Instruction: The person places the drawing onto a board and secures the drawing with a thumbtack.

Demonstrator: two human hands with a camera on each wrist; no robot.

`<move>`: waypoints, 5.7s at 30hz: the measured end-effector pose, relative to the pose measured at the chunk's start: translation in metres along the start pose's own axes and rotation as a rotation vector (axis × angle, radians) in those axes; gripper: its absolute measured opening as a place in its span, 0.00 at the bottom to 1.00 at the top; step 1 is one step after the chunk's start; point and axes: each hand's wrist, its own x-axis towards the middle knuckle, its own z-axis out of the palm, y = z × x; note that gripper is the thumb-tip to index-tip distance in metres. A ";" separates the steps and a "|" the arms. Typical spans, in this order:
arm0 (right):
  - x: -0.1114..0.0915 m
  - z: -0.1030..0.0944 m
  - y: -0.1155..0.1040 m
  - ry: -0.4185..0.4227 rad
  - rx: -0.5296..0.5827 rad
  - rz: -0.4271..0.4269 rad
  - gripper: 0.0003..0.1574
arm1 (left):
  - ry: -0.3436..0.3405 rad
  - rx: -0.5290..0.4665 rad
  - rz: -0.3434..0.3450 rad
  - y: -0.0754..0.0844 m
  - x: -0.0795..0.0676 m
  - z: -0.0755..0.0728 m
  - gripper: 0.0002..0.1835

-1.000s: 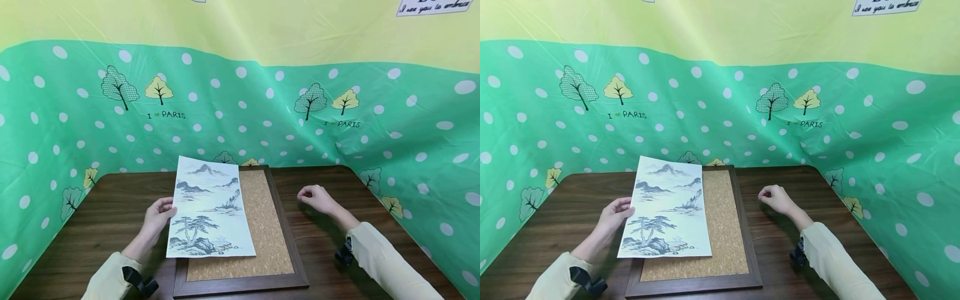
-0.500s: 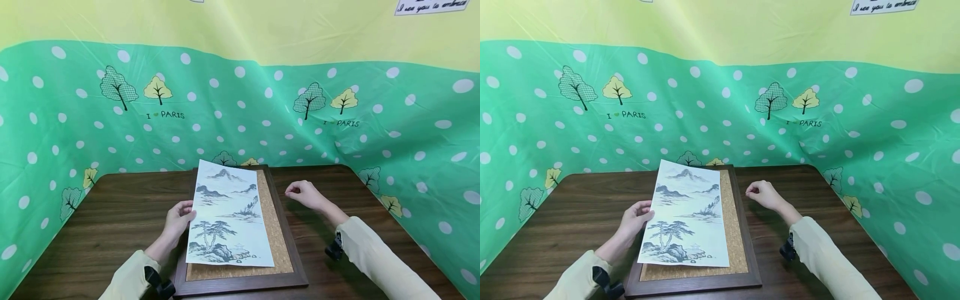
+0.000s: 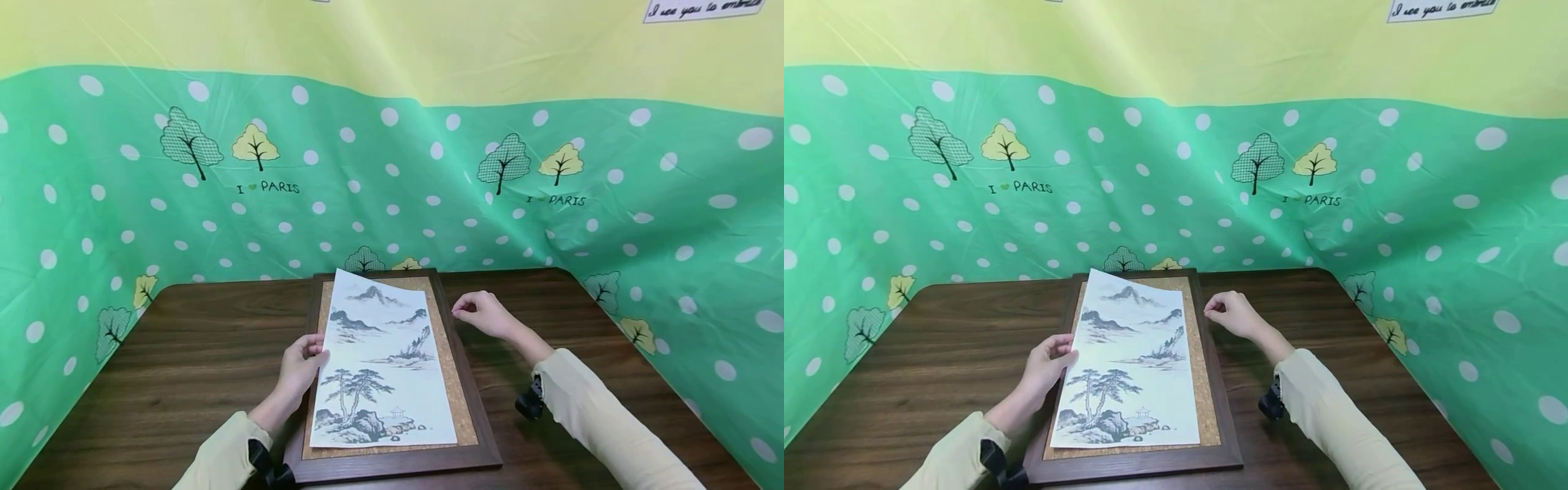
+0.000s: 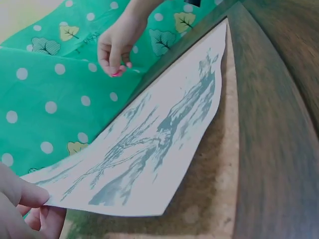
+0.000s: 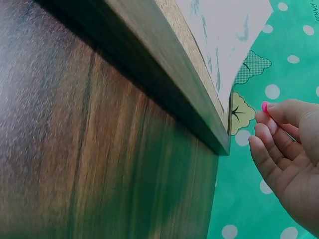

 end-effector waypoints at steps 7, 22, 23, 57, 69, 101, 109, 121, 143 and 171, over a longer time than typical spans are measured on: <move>0.002 0.003 -0.003 0.019 0.040 -0.072 0.05 | 0.031 -0.009 0.003 -0.003 -0.001 0.001 0.16; 0.005 0.008 -0.003 0.005 0.007 -0.001 0.05 | 0.025 0.151 0.073 -0.009 0.000 -0.002 0.12; 0.005 0.009 -0.003 0.004 0.008 0.003 0.06 | 0.021 0.175 0.083 -0.009 0.000 -0.002 0.12; 0.027 0.024 -0.015 -0.045 0.083 -0.017 0.06 | -0.274 0.464 0.317 -0.029 0.032 -0.074 0.30; 0.044 0.036 -0.018 -0.082 0.086 -0.046 0.08 | -0.340 0.438 0.298 -0.030 0.035 -0.073 0.27; 0.103 0.090 -0.024 -0.096 0.079 0.019 0.08 | -0.350 0.412 0.265 -0.032 0.039 -0.073 0.26; 0.113 0.097 -0.025 -0.073 0.096 0.064 0.09 | -0.339 0.419 0.261 -0.031 0.040 -0.073 0.26; 0.124 0.099 -0.029 -0.085 0.191 0.244 0.17 | -0.329 0.430 0.245 -0.029 0.038 -0.074 0.27; 0.132 0.103 -0.032 -0.108 0.197 0.388 0.29 | -0.313 0.406 0.253 -0.032 0.040 -0.073 0.25; 0.124 0.105 -0.023 -0.010 0.141 0.290 0.07 | -0.303 0.422 0.244 -0.033 0.037 -0.073 0.26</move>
